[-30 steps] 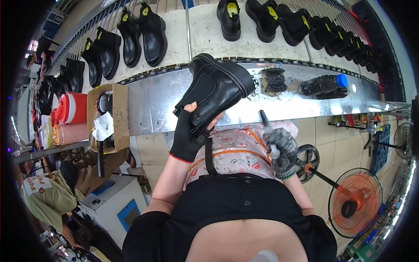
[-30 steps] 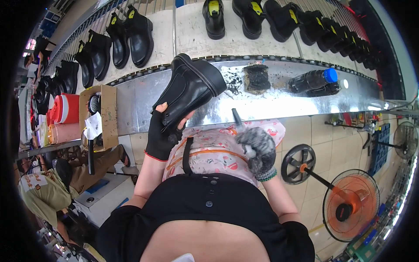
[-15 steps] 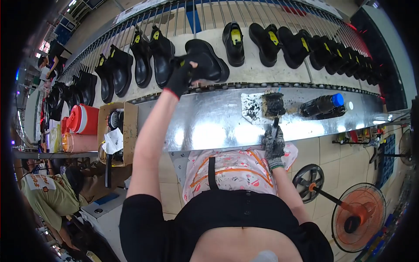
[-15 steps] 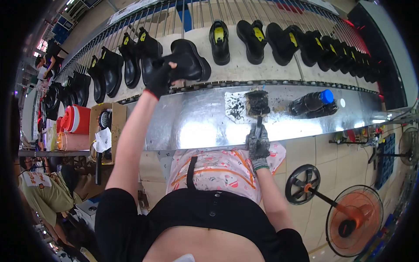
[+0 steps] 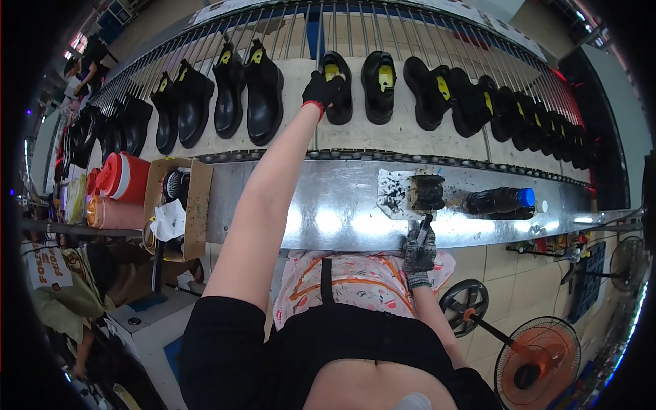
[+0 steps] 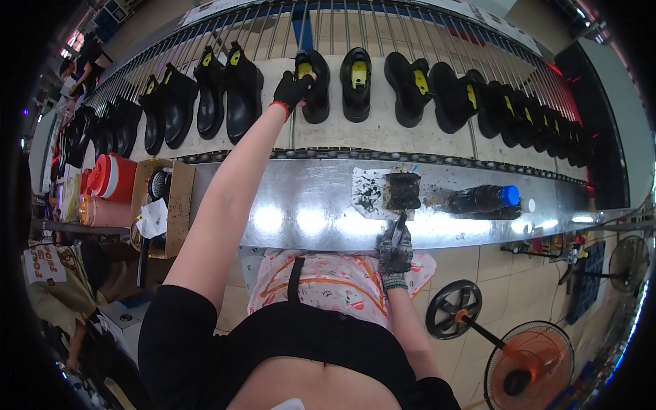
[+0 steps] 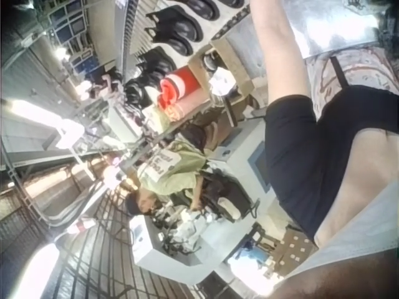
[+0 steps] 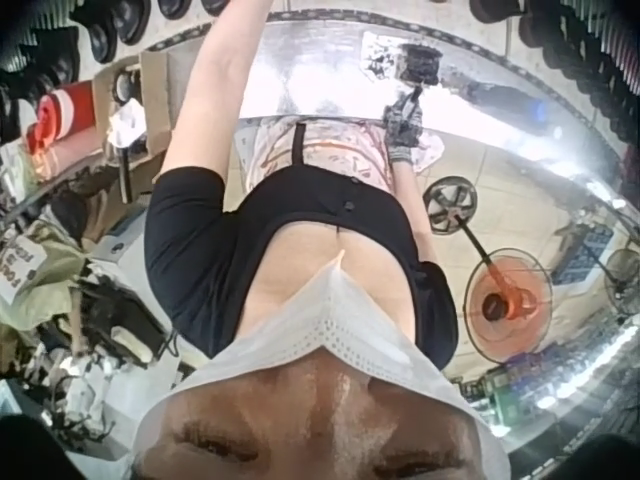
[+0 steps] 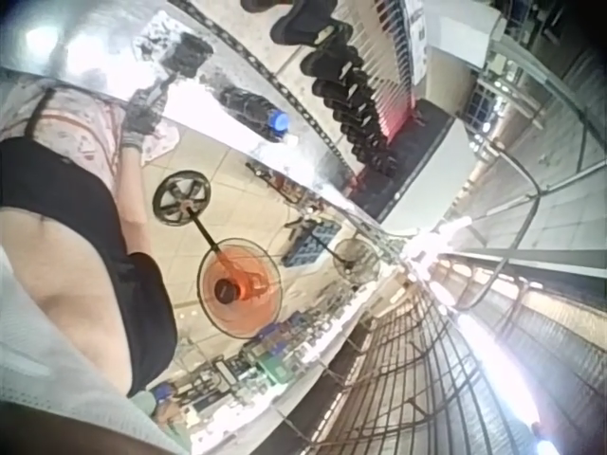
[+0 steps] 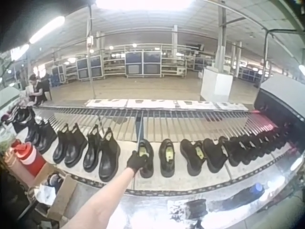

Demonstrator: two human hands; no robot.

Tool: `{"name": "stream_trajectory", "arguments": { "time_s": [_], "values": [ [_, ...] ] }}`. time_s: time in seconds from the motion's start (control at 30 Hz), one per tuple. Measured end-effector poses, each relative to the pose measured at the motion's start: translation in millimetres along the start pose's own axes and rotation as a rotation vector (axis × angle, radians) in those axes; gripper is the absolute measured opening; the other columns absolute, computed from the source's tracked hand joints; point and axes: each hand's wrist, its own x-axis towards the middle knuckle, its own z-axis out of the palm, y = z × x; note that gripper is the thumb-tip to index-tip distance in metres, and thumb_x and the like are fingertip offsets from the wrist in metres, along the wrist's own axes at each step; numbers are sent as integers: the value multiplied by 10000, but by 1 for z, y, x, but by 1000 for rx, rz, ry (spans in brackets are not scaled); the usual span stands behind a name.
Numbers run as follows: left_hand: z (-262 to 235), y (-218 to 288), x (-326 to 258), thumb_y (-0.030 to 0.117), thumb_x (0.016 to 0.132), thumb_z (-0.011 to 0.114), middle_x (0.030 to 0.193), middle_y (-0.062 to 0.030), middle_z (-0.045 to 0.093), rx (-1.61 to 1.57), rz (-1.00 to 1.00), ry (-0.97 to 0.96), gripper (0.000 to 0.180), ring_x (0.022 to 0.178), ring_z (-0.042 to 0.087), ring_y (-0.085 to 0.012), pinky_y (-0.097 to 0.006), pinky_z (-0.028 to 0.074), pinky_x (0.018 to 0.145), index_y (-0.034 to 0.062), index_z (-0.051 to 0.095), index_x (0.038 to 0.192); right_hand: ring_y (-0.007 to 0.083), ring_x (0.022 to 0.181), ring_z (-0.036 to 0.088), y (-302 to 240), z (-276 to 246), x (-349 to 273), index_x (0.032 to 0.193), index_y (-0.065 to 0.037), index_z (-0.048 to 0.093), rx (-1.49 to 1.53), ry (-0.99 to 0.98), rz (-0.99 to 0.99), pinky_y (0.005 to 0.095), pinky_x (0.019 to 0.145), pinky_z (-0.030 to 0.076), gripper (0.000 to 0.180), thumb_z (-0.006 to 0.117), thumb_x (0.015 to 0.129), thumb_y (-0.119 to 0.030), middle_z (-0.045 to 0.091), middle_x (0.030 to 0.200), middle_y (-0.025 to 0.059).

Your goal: Applying black paint or liquid finish to the edges and soles of black boots.

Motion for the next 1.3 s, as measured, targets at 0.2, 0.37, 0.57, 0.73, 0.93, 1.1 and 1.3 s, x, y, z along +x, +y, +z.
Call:
{"name": "stream_trajectory", "arguments": {
  "time_s": [0.2, 0.37, 0.57, 0.73, 0.93, 1.1, 1.3],
  "values": [
    [1, -52, -95, 539, 850, 526, 1173, -359, 503, -133, 84, 303, 713, 1150, 496, -409, -456, 396, 947, 65, 371, 1360, 60, 490, 477, 21, 2, 8, 1108, -75, 529, 65, 42, 2, 233, 424, 384, 248, 585, 911, -214, 521, 642, -5],
    [21, -104, -219, 463, 814, 569, 1446, -308, 185, 489, 456, 98, 683, 1342, 196, -446, -562, 165, 1070, 154, 376, 1391, 106, 558, 527, 11, -4, 4, 1154, -33, 526, 24, 3, 58, 260, 496, 439, 305, 530, 885, -178, 562, 723, 51],
    [21, -109, -256, 385, 814, 595, 1423, -268, 278, 467, 516, 57, 596, 1315, 260, -441, -554, 197, 1064, 147, 451, 1340, 65, 539, 501, 6, -1, 5, 1064, -73, 543, -113, 51, -60, 221, 463, 417, 201, 588, 899, -178, 537, 673, -10],
    [21, -108, -253, 374, 812, 598, 1401, -263, 319, 448, 521, 72, 562, 1296, 289, -441, -549, 209, 1061, 137, 487, 1309, 60, 501, 473, 28, 5, 15, 1078, -95, 538, -11, 74, -85, 229, 424, 394, 217, 596, 891, -189, 519, 649, -12],
    [23, -113, -247, 363, 794, 626, 1390, -242, 352, 325, 513, 113, 575, 1290, 310, -420, -513, 217, 1071, 111, 482, 1290, 126, 617, 558, 12, 0, 8, 1113, -33, 528, -65, 33, -162, 283, 530, 464, 289, 566, 872, -188, 589, 794, 72],
    [30, -111, -225, 245, 778, 662, 1354, -209, 418, 74, 404, 234, 593, 1271, 367, -351, -430, 279, 1059, 73, 451, 1304, 109, 556, 499, 13, 2, 10, 994, -56, 548, -242, 112, -237, 283, 506, 420, 225, 596, 872, -240, 540, 669, 25],
    [11, -43, -121, 355, 739, 725, 1244, -255, 498, -476, 46, 336, 881, 1081, 544, -362, -412, 435, 907, 51, 233, 1404, 96, 521, 479, 50, 6, 22, 982, -67, 551, -198, 173, -312, 253, 471, 433, 170, 591, 887, -203, 526, 655, 14]
  ]
}}
